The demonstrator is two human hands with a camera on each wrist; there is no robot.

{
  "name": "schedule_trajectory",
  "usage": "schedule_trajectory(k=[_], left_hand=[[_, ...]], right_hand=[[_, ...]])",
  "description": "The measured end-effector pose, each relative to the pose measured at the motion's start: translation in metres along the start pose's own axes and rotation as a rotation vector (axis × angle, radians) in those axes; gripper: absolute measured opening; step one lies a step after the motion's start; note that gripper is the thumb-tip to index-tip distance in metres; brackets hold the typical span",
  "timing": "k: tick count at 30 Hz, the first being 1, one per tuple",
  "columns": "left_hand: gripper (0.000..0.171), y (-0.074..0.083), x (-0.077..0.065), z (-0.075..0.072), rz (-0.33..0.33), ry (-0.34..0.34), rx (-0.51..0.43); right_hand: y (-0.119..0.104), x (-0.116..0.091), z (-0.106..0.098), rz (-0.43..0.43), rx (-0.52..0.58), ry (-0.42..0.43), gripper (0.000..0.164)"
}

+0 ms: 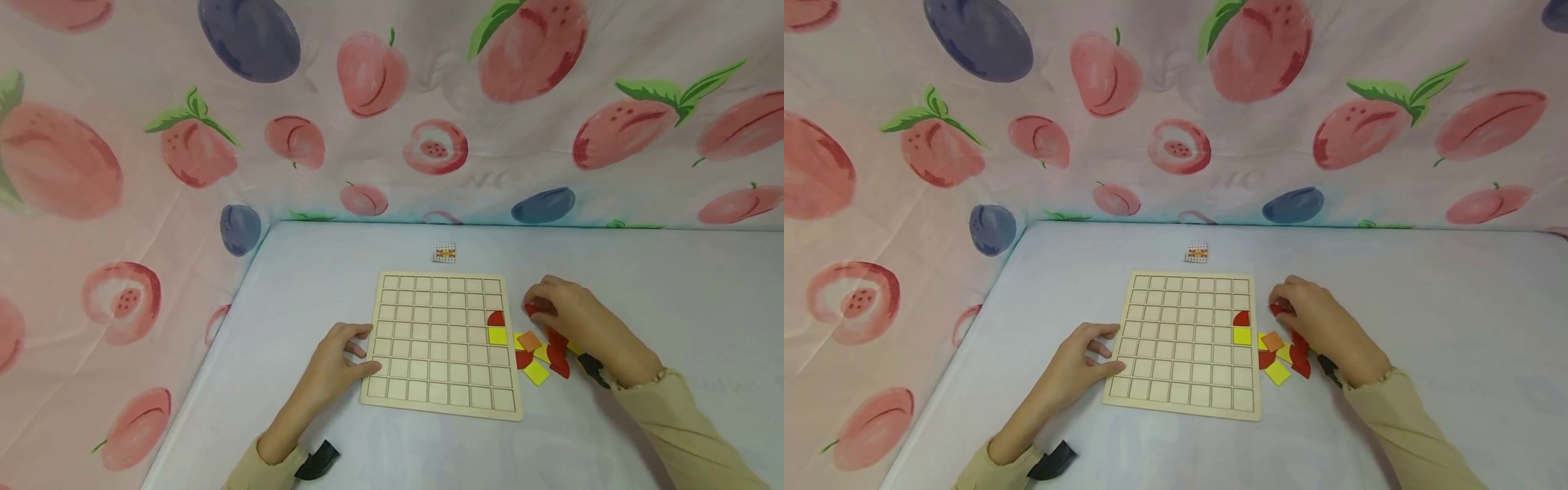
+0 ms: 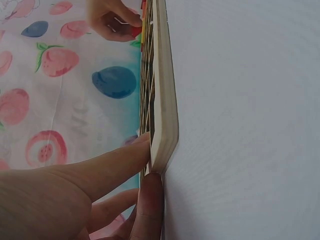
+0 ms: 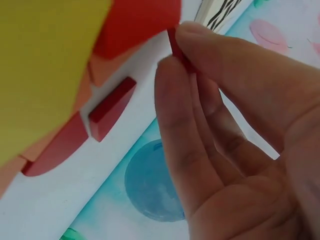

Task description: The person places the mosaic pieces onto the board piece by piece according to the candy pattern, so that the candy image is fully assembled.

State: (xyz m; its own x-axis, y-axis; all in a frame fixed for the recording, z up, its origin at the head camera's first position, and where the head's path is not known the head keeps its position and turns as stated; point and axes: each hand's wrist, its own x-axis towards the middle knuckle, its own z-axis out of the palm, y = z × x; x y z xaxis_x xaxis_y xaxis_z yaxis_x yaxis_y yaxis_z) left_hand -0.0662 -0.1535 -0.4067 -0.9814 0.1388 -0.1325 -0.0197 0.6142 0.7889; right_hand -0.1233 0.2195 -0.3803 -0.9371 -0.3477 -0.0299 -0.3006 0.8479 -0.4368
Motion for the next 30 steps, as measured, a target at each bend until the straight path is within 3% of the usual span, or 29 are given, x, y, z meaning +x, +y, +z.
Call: schedule_trajectory(k=[13, 27, 30], left_hand=[[0.06, 0.0, 0.0, 0.0, 0.0, -0.005, -0.001], [0.059, 0.0, 0.0, 0.0, -0.008, -0.003, 0.005], [0.059, 0.0, 0.0, 0.001, -0.007, -0.001, 0.009]], right_hand=[[-0.021, -0.01, -0.005, -0.072, 0.001, 0.023, 0.021], [-0.044, -0.017, 0.002, -0.055, 0.046, -0.032, 0.02], [-0.045, -0.019, 0.004, -0.102, 0.047, -0.013, 0.018]])
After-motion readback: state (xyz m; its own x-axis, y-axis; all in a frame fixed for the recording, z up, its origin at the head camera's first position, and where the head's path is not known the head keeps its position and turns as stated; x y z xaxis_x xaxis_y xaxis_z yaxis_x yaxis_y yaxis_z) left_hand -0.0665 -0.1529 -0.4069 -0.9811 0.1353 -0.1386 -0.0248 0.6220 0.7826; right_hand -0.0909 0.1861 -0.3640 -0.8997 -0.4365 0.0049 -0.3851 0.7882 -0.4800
